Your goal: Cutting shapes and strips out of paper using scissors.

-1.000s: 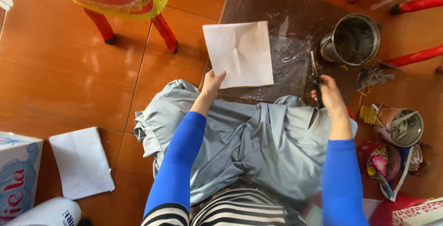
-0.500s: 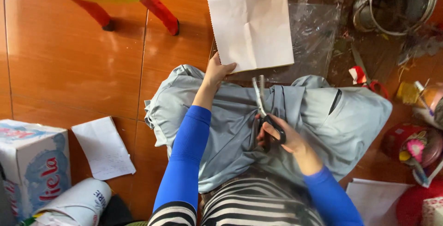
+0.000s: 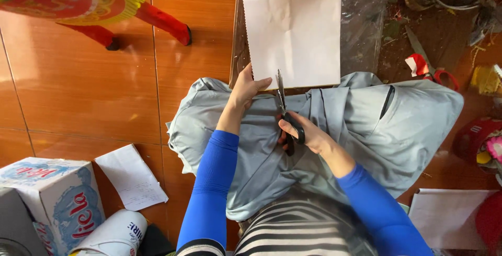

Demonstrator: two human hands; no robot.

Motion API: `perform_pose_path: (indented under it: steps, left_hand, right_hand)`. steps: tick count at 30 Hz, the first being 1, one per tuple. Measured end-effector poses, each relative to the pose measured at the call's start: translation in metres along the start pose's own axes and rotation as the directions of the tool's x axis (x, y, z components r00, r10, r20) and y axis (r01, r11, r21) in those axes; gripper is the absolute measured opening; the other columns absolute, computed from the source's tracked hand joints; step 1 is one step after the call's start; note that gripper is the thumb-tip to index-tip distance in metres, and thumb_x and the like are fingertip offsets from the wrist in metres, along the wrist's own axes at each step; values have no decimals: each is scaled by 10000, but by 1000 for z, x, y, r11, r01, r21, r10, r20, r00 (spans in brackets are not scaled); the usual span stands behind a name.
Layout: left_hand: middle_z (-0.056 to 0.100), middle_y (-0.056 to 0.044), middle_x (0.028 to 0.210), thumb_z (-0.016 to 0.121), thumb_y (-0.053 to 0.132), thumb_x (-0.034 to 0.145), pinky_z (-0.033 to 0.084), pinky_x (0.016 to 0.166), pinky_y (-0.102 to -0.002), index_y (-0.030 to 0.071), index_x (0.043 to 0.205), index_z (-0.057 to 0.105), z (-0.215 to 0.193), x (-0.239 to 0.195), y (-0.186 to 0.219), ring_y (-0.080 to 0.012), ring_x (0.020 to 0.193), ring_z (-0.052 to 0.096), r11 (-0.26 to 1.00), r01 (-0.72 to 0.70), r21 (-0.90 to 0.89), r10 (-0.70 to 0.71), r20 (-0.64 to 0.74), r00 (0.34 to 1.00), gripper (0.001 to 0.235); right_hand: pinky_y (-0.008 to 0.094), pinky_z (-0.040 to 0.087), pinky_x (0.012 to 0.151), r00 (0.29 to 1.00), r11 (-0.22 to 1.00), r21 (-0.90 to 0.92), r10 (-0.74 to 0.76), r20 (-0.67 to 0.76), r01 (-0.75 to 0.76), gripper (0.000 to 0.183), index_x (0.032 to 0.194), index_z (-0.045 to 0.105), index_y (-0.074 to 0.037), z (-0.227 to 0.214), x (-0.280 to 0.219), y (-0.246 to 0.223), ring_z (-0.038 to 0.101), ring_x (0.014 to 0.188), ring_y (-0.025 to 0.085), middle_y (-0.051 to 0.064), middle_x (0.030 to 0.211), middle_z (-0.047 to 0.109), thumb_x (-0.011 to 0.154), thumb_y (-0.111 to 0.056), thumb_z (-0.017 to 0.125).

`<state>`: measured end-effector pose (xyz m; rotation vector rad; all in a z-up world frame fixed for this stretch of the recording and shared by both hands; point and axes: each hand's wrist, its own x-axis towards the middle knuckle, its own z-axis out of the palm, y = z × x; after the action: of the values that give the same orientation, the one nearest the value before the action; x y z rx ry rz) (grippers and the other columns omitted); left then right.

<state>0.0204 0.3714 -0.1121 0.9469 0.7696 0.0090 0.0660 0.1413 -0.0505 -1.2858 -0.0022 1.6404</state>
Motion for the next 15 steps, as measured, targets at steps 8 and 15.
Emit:
perform_pose_path:
  steps: [8, 15]
  left_hand:
    - [688, -104, 1206, 697, -124, 821, 563, 946, -325, -25, 1355, 547, 0, 1, -6, -184, 1082, 675, 992, -84, 93, 84, 3, 996, 563]
    - [687, -112, 1204, 702, -125, 836, 558, 946, -325, -39, 1341, 555, 1, 1, -6, -185, 1079, 669, 989, -79, 127, 80, -5, 997, 532]
  right_hand:
    - [326, 553, 592, 1000, 1000, 18, -8, -14, 8, 674, 1335, 563, -72, 1, 2, -6, 689, 738, 182, 74, 810, 635, 862, -531, 701]
    - [305, 532, 576, 999, 999, -31, 30, -29, -31, 678, 1307, 560, -87, 3, 2, -11, 653, 644, 170, 74, 754, 677, 841, -566, 676]
